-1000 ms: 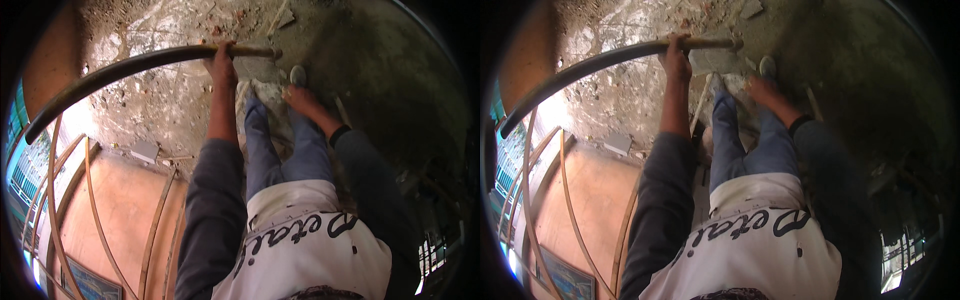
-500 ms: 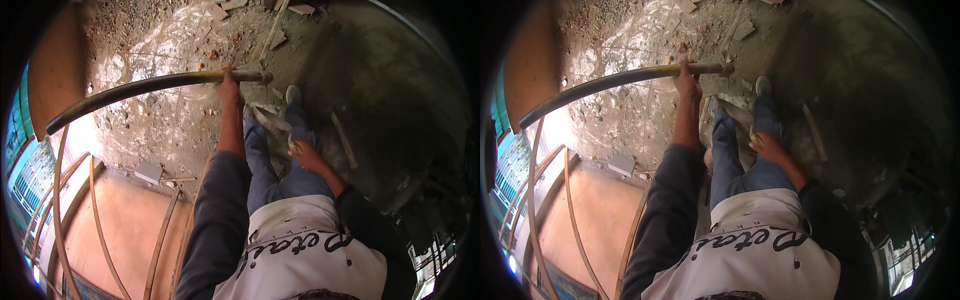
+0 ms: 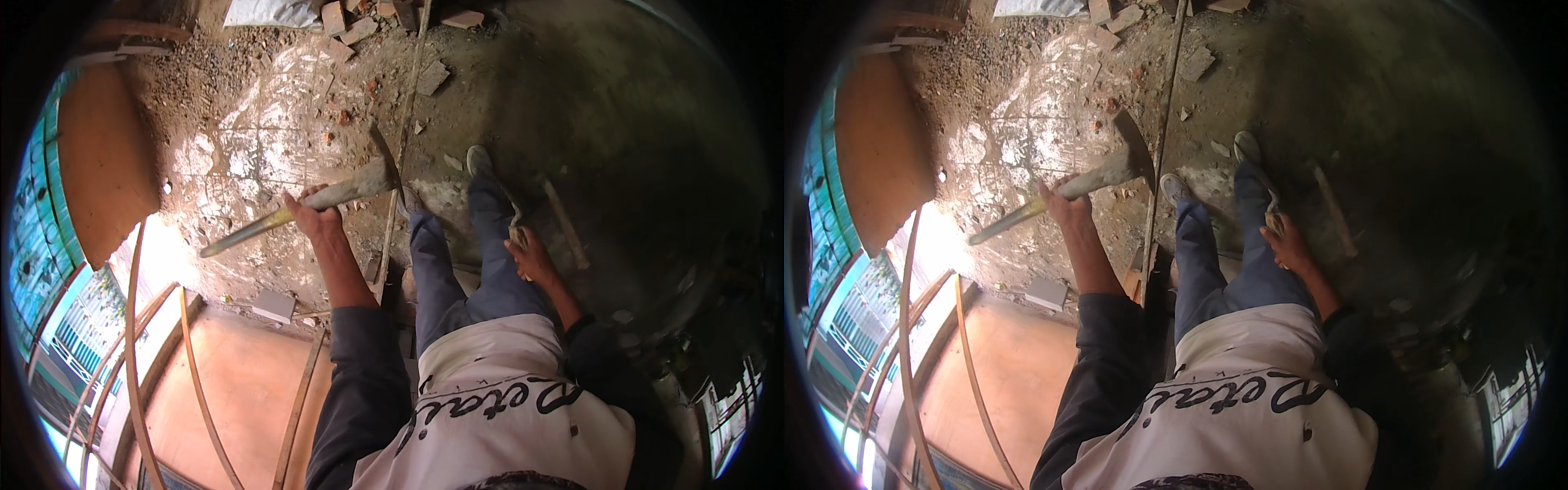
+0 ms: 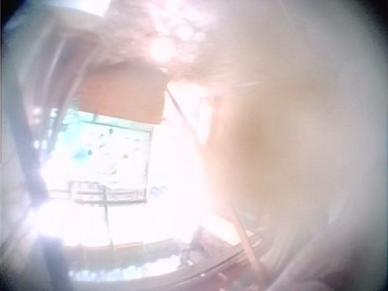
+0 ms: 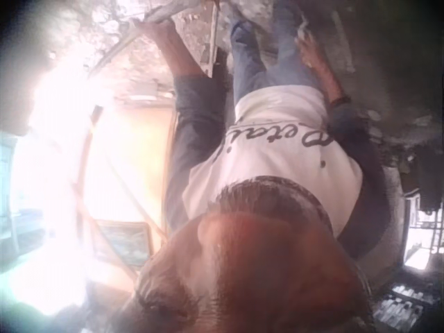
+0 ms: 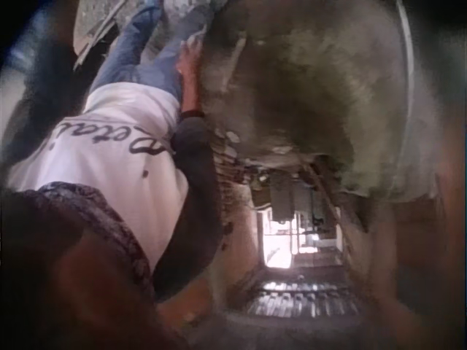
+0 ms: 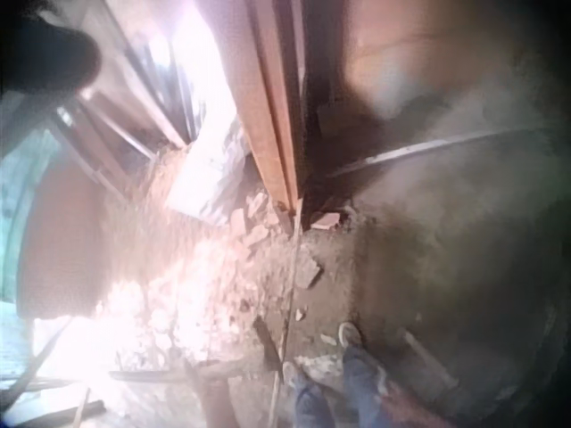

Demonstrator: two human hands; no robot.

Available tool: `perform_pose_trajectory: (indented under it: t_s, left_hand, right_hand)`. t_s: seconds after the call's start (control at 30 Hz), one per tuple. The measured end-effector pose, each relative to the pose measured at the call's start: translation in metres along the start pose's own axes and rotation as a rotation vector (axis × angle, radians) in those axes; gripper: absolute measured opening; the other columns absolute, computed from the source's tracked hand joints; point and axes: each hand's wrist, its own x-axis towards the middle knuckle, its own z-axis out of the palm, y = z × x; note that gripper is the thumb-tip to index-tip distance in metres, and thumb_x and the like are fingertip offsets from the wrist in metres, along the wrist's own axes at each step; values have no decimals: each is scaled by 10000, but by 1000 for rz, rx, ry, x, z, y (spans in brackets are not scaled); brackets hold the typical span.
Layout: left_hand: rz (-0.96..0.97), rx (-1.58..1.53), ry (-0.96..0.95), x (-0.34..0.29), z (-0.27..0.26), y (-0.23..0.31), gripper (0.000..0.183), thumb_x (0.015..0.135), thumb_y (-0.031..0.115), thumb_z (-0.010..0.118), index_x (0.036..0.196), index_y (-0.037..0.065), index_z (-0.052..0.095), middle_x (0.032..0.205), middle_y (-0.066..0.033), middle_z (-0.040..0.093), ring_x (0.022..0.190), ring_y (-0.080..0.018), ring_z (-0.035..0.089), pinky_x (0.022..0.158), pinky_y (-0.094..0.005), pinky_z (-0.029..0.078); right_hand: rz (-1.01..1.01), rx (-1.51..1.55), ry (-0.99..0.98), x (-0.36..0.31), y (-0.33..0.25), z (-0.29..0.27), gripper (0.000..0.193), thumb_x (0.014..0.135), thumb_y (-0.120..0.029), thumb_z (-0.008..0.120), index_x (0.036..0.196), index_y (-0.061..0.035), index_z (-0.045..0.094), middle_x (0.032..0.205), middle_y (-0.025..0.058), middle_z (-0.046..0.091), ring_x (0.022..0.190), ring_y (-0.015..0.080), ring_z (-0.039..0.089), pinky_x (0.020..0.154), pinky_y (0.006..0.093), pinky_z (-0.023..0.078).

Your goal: The person uses a pickaxe and a hammer to break up a concrete floor in a construction site. They repeatedly strike the floor with the pickaxe, then use the hammer to break larger chunks into smaller pieces.

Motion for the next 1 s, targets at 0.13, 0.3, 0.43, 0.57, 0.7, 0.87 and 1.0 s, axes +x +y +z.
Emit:
perform_pose_trajectory:
  t_s: [0.13,0.3,0.43,0.57,0.7,0.87,1.0]
  left_hand:
    - [-137,-103,143,24,-29,2,431,994,436,603,855,63,438,772,-74,473,726,-239,521,670,-392,530]
    - [-362,-232,234,61,-71,-19,193,952,290,642,916,115,568,853,-31,585,863,-221,627,875,-436,575]
    - [-536,-193,337,90,-93,-42,97,881,212,595,862,118,584,834,-23,625,817,-214,625,771,-388,563]
    - [-489,-226,515,108,-105,-57,71,798,141,595,854,121,634,882,-26,676,839,-205,646,795,-391,565]
    - [-386,-232,541,106,-111,-54,60,790,134,592,831,121,635,823,-19,663,786,-198,643,759,-367,574]
    - [-308,-254,605,94,-114,-38,21,780,121,593,788,125,612,800,-16,650,747,-179,632,691,-355,572]
    - [-344,-230,623,97,-120,-50,18,776,113,599,767,121,585,790,-14,641,729,-180,627,696,-366,570]
  right_hand:
    - [-521,-153,93,12,-16,18,571,922,-313,703,1365,-44,465,876,140,635,582,239,607,538,380,521]
    - [-611,-113,84,8,-56,59,494,929,-306,685,1305,-37,509,1023,238,656,858,411,671,783,468,539]
    - [-592,-106,107,-10,-87,88,473,933,-328,668,1294,-59,524,1034,260,663,901,466,661,778,498,541]
    - [-583,-202,40,-20,-98,103,498,915,-351,697,1273,-48,529,970,249,689,930,438,676,763,479,551]
    - [-642,-200,24,-15,-88,111,520,916,-360,693,1305,-60,525,958,238,698,900,432,685,763,482,556]
    - [-562,-221,16,-6,-75,114,532,915,-360,681,1316,-54,511,924,259,698,887,457,684,770,512,556]
    - [-442,-330,-68,2,-78,111,556,914,-375,691,1332,-55,513,998,231,703,950,429,680,813,475,543]
